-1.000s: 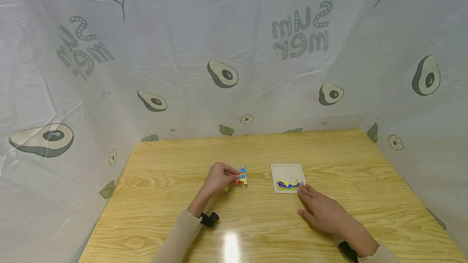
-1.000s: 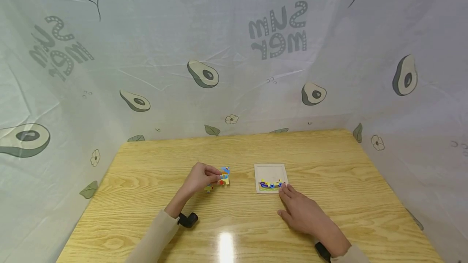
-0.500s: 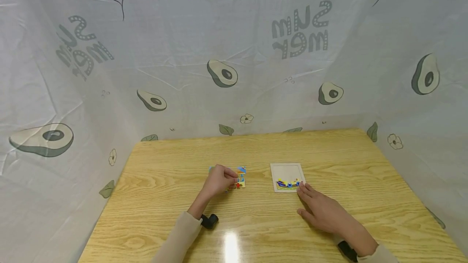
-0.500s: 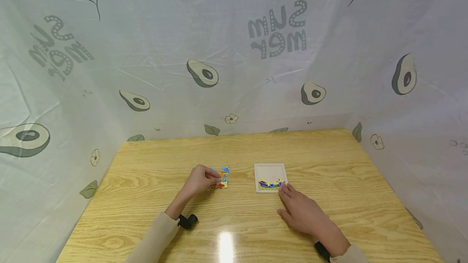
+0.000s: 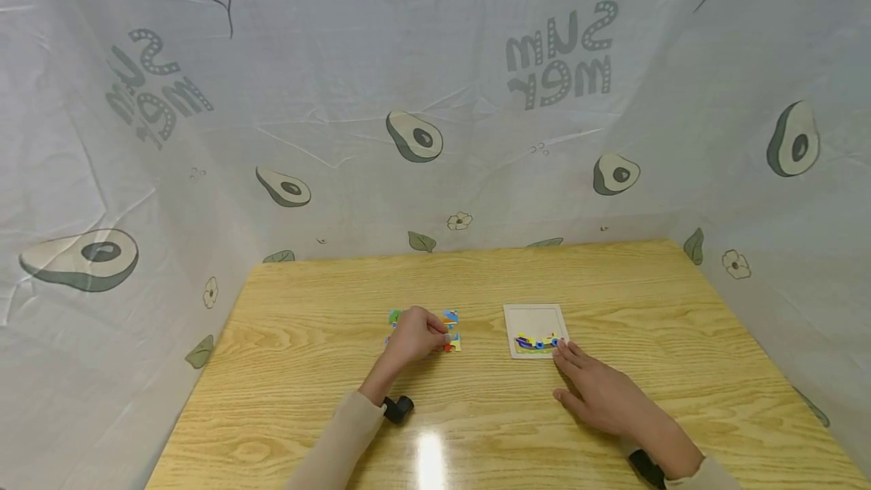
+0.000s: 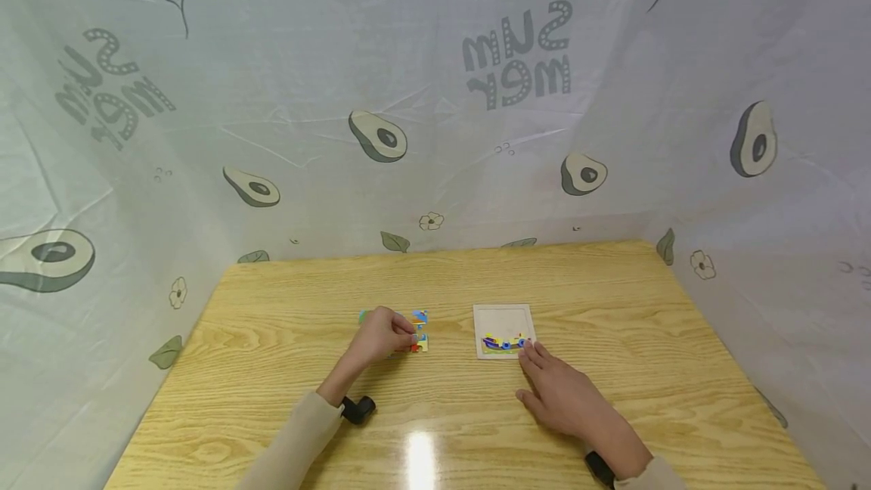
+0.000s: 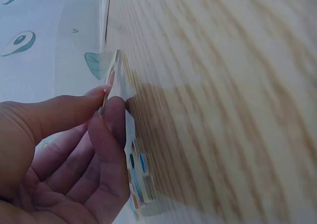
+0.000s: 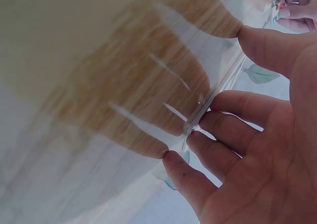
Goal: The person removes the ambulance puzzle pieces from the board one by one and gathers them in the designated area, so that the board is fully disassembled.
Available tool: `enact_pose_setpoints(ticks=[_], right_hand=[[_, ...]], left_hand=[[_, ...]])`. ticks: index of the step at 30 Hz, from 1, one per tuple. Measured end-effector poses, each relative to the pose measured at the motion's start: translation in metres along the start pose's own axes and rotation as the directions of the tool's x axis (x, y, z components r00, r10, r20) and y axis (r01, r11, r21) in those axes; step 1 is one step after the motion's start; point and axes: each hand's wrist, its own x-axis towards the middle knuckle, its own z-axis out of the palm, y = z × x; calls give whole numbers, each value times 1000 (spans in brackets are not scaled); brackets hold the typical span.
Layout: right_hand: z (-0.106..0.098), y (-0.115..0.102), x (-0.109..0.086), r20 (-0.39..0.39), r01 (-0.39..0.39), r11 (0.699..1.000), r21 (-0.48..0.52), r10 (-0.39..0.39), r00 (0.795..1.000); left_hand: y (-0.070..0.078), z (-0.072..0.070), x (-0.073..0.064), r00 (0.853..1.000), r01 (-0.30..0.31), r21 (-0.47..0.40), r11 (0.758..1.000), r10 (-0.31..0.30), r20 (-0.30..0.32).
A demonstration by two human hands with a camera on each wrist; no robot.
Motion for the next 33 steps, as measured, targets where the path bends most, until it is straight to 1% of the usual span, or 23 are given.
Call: enact_pose_setpoints(ticks=[4,9,13,20,24,31,33], right_hand=[[0,-1,0,-15,6,1000,-3,-6,1000],[0,0,-1,-21,9,1000,-6,-9,1000],[1,0,-1,-26,17,1000,-11,-17,1000],[1,1,-1,-25,17,1000,-12,-17,1000],[1,1,-1,-21,19,1000,-8,-19,1000],[1,1,-1,-22,16,1000,-11,-16,1000],[0,1,-1,-21,14,1000,-9,-15,1000]], left_hand=[[4,2,1,1000,-7,33,999,8,-8],[5,3,3,1000,-14,63,998,15,-7],[5,3,5,999,-35,106,994,37,-14],[7,4,6,998,-48,222,974,55,-28],[7,6,7,997,-57,271,961,71,-43],[9,8,7,997,-38,288,957,56,-55],[10,8,7,997,-41,288,957,60,-57]])
